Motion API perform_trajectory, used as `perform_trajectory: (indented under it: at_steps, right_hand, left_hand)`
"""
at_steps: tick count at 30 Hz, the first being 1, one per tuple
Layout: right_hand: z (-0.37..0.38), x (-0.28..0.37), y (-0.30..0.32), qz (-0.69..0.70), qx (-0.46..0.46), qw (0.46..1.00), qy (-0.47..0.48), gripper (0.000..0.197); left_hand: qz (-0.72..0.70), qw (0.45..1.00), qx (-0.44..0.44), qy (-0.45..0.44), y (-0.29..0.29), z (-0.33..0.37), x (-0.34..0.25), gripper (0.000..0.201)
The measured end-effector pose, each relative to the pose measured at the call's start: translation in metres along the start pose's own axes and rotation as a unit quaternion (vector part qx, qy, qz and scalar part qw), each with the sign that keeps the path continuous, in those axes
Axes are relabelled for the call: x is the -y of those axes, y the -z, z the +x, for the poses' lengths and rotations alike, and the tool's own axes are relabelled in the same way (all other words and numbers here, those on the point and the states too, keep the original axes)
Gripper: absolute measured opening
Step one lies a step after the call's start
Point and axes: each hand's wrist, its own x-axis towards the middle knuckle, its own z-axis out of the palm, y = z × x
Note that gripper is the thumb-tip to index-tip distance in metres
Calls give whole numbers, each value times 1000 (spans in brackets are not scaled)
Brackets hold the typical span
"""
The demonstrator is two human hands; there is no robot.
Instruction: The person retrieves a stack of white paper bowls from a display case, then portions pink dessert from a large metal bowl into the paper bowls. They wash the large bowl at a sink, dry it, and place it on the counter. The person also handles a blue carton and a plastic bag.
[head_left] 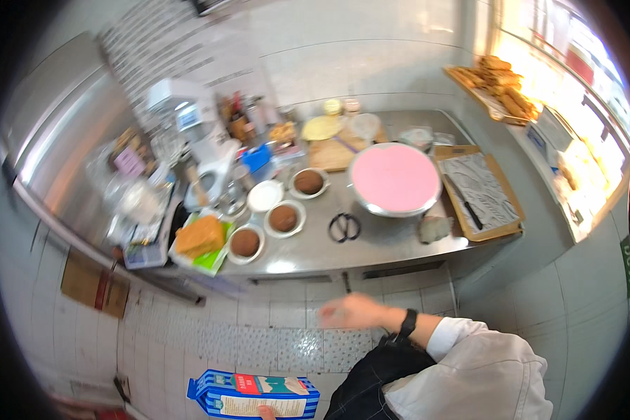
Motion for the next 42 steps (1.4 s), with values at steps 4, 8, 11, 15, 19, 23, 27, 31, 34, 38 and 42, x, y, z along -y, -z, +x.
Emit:
perform_trajectory:
  at_steps: [4, 8, 11, 15, 19, 23, 27, 31, 34, 38, 42]
  right_hand:
    - [-72, -127, 124, -304, -458, 815, -182, 53]
    - [-101, -183, 174, -305, -347, 809, -363, 65]
    - [-96, -159, 176, 49, -402, 886, -228, 44]
    - [-69, -62, 130, 172, -257, 947, 83, 41]
    - [-24, 27, 129, 190, -151, 953, 182, 75]
    - [8, 62, 144, 143, -103, 948, 266, 82]
    - [4, 64, 90, 250, -98, 930, 253, 76]
    - [-14, 55, 42, 192, -53, 952, 233, 75]
    - [-28, 44, 27, 132, -28, 964, 228, 68]
    - [-38, 36, 21, 99, -26, 966, 239, 65]
    - [-28, 55, 16, 146, -30, 948, 283, 77]
  left_hand:
    - [-7, 999, 52, 16, -62, 30, 24, 66]
    - [-61, 992, 106, 36, -113, 17, 41, 65]
    - [-6, 986, 165, 12, -159, 8, 44, 68]
    - [36, 969, 238, 63, -213, 16, 33, 57]
    - [231, 897, 377, -12, -247, 18, 16, 54]
    - [263, 880, 368, -142, -240, 9, -1, 56]
    - [189, 894, 389, -119, -208, 2, -11, 65]
    - [97, 939, 298, -139, -171, 1, -16, 66]
    - [-4, 967, 233, -103, -149, 5, -19, 67]
    - [-154, 962, 211, -75, -138, 7, -16, 69]
    - [-148, 958, 240, -41, -130, 6, -23, 74]
